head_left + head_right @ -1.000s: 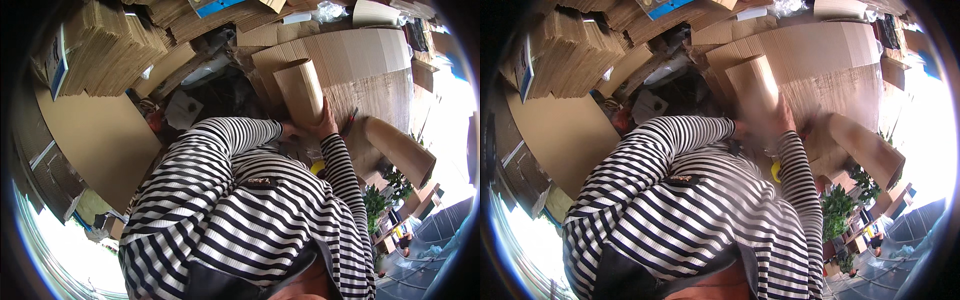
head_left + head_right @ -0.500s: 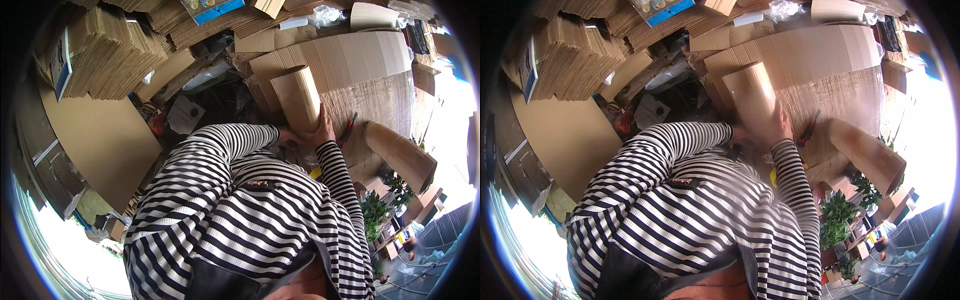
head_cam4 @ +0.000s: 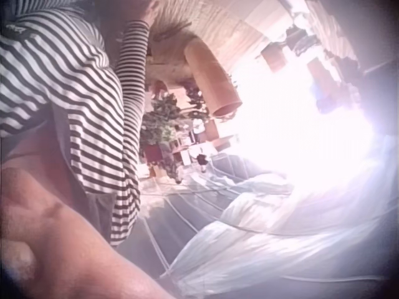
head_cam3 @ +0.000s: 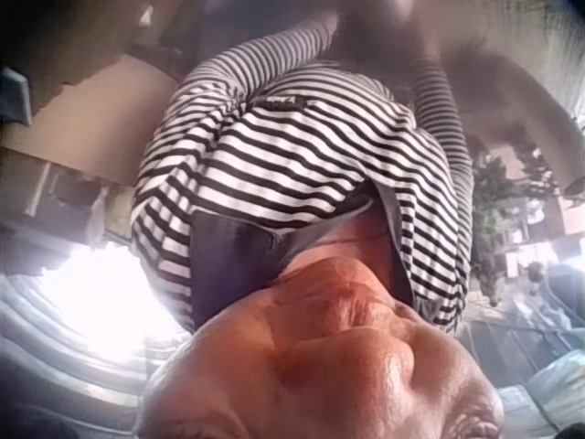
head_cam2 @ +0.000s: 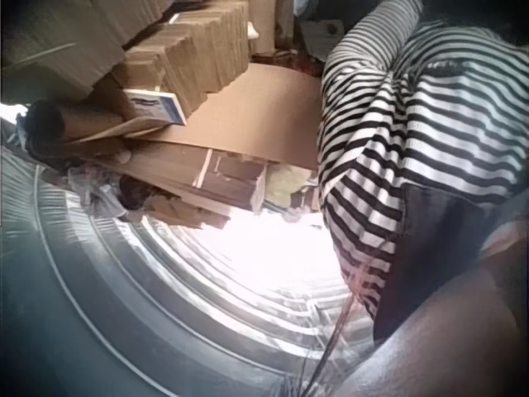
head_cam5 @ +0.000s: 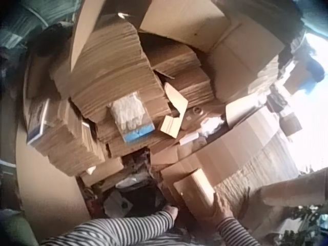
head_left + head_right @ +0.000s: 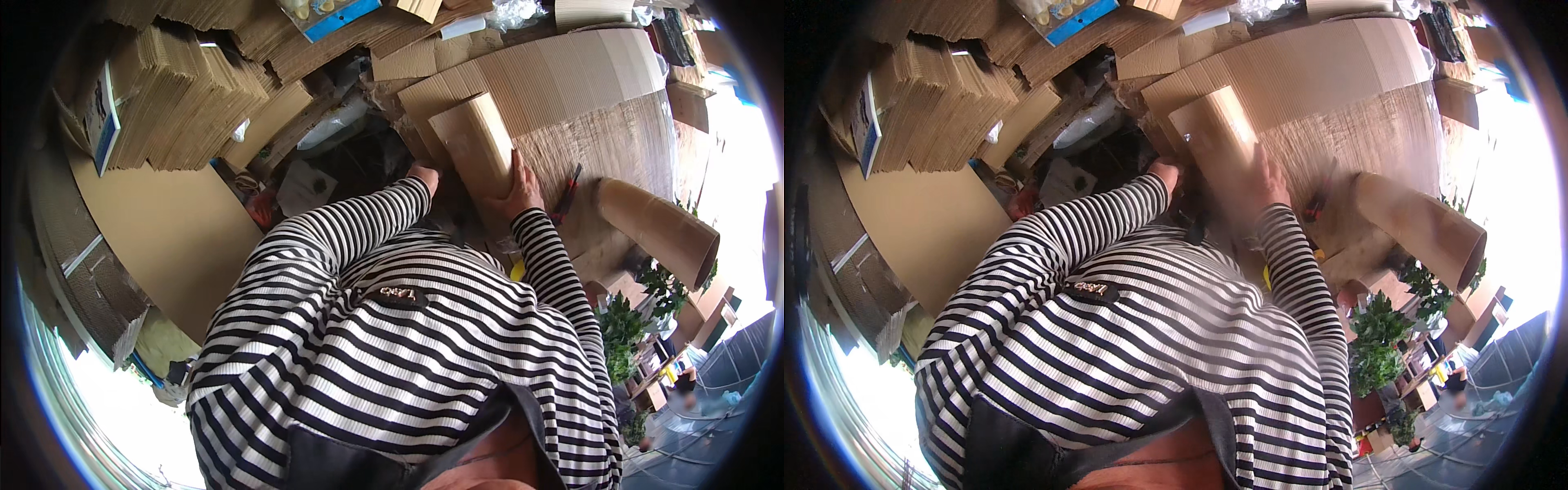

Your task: The person assembles cylindrical cardboard tubes by rolling flat cardboard sheets and securing them with clear packing tape. They then place the finished tubes into a larger cardboard box.

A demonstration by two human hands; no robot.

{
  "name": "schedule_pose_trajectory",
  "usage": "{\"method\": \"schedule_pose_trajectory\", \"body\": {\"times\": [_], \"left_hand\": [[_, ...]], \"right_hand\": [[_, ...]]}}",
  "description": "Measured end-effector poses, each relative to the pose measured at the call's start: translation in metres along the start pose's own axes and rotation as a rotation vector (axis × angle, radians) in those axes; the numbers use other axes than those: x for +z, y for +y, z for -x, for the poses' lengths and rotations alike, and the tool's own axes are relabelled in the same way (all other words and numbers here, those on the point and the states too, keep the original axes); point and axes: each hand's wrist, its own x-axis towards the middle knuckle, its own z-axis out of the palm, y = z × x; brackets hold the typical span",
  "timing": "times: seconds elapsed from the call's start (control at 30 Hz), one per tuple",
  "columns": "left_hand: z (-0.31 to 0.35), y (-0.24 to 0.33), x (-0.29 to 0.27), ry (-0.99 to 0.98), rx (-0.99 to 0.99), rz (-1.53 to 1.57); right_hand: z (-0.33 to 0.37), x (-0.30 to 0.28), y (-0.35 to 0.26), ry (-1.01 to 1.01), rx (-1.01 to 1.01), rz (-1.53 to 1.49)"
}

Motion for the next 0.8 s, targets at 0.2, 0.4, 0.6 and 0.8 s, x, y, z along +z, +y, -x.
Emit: {"method": "schedule_pose_trajectory", "body": {"times": [0.2,0.4,0.6,0.8], "left_hand": [[0.006,0.015,0.007,0.109,0.034,0.249],[0.061,0.066,-0.003,-0.013,-0.024,0.372],[0.06,0.072,-0.003,-0.221,-0.002,0.389],[0.072,0.087,0.001,-0.193,0.045,0.282]], "right_hand": [[0.006,-0.015,-0.018,-0.026,0.055,0.01],[0.005,-0.015,-0.017,-0.054,0.076,-0.019],[0.009,-0.016,-0.032,0.024,0.106,0.009],[0.016,-0.011,-0.065,0.144,0.128,0.062]]}}
